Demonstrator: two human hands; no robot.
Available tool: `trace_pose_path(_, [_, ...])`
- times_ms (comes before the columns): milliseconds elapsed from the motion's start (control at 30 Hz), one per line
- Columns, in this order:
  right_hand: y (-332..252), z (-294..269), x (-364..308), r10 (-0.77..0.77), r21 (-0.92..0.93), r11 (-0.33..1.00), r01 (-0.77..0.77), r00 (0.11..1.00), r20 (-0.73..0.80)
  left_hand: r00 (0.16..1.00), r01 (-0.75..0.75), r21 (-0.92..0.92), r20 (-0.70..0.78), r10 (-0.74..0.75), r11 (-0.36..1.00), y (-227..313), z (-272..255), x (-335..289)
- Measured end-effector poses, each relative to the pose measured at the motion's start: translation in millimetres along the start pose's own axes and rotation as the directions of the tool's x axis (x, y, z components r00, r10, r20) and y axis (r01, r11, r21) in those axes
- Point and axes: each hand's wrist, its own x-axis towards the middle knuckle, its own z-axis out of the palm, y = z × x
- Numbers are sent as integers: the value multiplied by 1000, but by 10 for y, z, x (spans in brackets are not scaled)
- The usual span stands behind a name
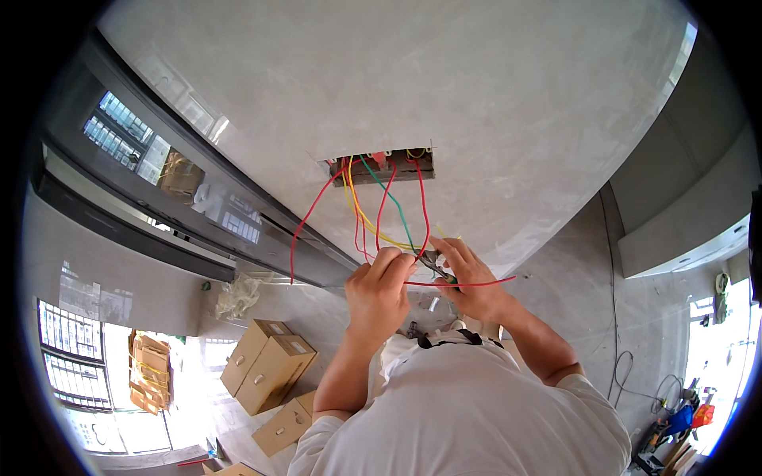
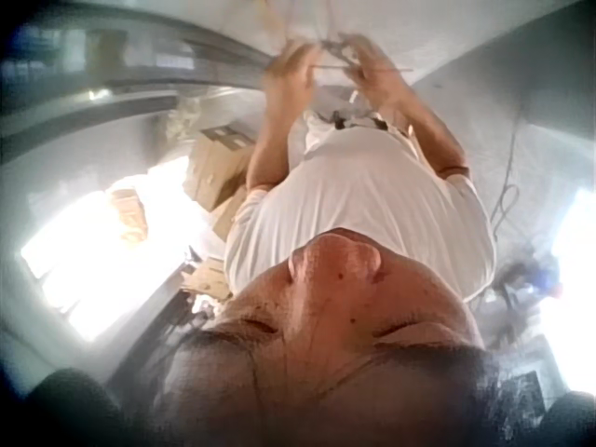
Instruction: The person installs electrical outlets into a wall cavity. They use a power drill to secure the outlet to the wall, strip the ends of colored wires with pliers, and connect the wires to the terminal screws on the back of the outlet. The person repeats this process for multiple outlets in the same wall section.
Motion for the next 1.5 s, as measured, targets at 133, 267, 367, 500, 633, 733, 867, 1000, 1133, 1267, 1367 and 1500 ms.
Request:
trace_pose_path(133, [3, 4, 6, -14, -2, 1000, 14, 999, -34, 1000, 19, -27, -19, -19, 999, -5, 29, -14])
trace_pose_path(267, [-1, -9, 12, -14, 27, 1000, 15, 1000, -23, 999, 34, -70, -34, -36, 997, -1, 42, 6])
trace_pose_path(367, [0, 0, 15, -12, 63, 998, 12, 1000, 0, 998, 33, -72, -45, -37, 997, -23, 53, -20])
trace_pose_path(500, [-15, -18, 16, 16, 101, 995, -21, 999, 50, 997, 16, -68, -68, -21, 998, -61, 80, -38])
trace_pose_path(633, [19, -3, 4, 31, 177, 983, -48, 995, 96, 997, 13, -84, -78, -20, 996, -58, 88, -42])
trace_pose_path(733, [16, -11, 3, 34, 209, 976, -57, 993, 112, 997, 66, -110, -27, -69, 992, 6, 40, -23])
trace_pose_path(867, [5, -16, 8, 6, 198, 980, -23, 996, 88, 996, 83, -139, -9, -85, 987, -19, 64, -44])
trace_pose_path(1000, [-19, -54, 27, -3, 189, 982, -14, 996, 89, 997, 70, -158, -31, -75, 985, -37, 95, -39])
trace_pose_path(1133, [-11, -62, 31, -26, 176, 984, 7, 994, 103, 993, 113, -197, 1, -115, 974, 20, 63, -16])
trace_pose_path(1267, [-48, -99, 44, -35, 150, 989, 14, 991, 133, 993, 114, -218, -4, -118, 969, 1, 73, -18])
trace_pose_path(1367, [-48, -103, 21, -40, 209, 978, 3, 984, 172, 989, 140, -281, 1, -146, 949, -11, 81, -29])
trace_pose_path(1500, [32, -27, 20, -108, 282, 957, 71, 987, 120, 983, 179, -368, 29, -181, 913, 7, 55, -1])
